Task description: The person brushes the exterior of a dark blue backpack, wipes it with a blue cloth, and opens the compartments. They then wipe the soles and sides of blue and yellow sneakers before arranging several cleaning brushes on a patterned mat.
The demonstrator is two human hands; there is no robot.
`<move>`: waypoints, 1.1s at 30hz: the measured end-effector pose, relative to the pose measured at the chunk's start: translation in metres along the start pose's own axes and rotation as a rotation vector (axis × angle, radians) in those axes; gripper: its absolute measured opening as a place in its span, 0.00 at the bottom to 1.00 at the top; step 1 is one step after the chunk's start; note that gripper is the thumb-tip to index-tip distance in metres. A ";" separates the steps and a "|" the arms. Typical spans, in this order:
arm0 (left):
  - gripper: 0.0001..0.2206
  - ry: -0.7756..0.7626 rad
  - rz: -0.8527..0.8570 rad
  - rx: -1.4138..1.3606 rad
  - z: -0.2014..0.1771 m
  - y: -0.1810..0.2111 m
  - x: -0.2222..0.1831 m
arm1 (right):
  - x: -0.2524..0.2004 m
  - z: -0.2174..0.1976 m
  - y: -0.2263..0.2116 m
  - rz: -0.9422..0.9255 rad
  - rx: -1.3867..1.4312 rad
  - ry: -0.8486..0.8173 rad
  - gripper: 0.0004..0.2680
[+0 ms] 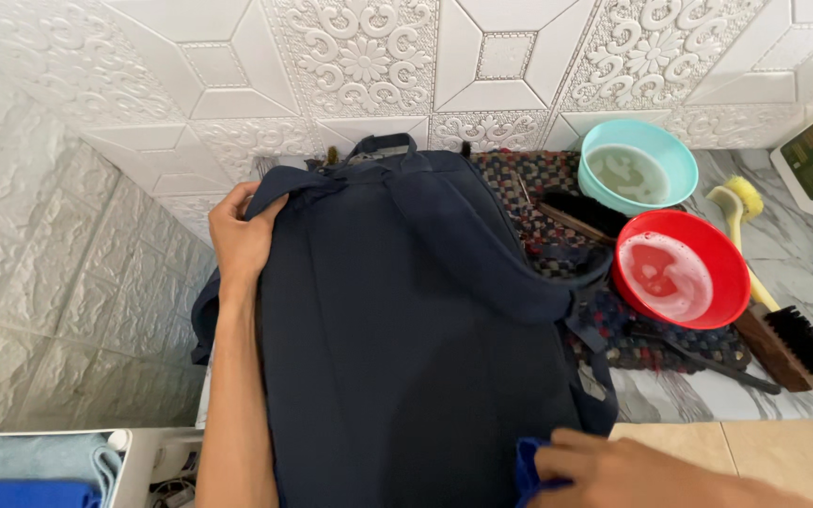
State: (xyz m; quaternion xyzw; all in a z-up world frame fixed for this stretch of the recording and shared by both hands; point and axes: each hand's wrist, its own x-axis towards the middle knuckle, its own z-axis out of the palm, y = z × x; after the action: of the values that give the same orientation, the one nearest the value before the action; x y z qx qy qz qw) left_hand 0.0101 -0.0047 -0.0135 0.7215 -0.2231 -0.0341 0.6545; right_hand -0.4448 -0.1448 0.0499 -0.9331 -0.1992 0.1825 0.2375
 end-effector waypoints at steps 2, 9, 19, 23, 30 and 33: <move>0.07 0.006 0.009 0.014 -0.001 -0.001 -0.001 | 0.009 -0.041 -0.014 -0.015 0.195 0.310 0.11; 0.06 -0.006 0.088 -0.021 -0.005 0.004 -0.006 | 0.098 -0.099 0.054 0.280 -0.244 0.493 0.14; 0.07 -0.016 -0.022 0.037 -0.005 0.028 -0.014 | 0.150 -0.126 0.107 0.175 -0.380 0.588 0.14; 0.10 0.056 -0.053 0.156 0.000 0.014 -0.007 | 0.116 -0.087 0.030 0.123 -0.393 0.428 0.15; 0.05 0.000 -0.008 0.001 -0.009 0.013 -0.008 | 0.057 -0.003 -0.030 -0.288 -0.293 0.202 0.11; 0.06 0.006 -0.020 0.017 -0.009 0.018 -0.011 | 0.065 -0.069 -0.042 -0.203 0.108 -0.049 0.12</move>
State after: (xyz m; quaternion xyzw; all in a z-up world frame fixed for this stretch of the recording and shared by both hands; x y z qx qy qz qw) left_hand -0.0015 0.0074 0.0020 0.7294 -0.2140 -0.0366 0.6487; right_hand -0.3707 -0.1066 0.1123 -0.8892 -0.2883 0.1908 0.2997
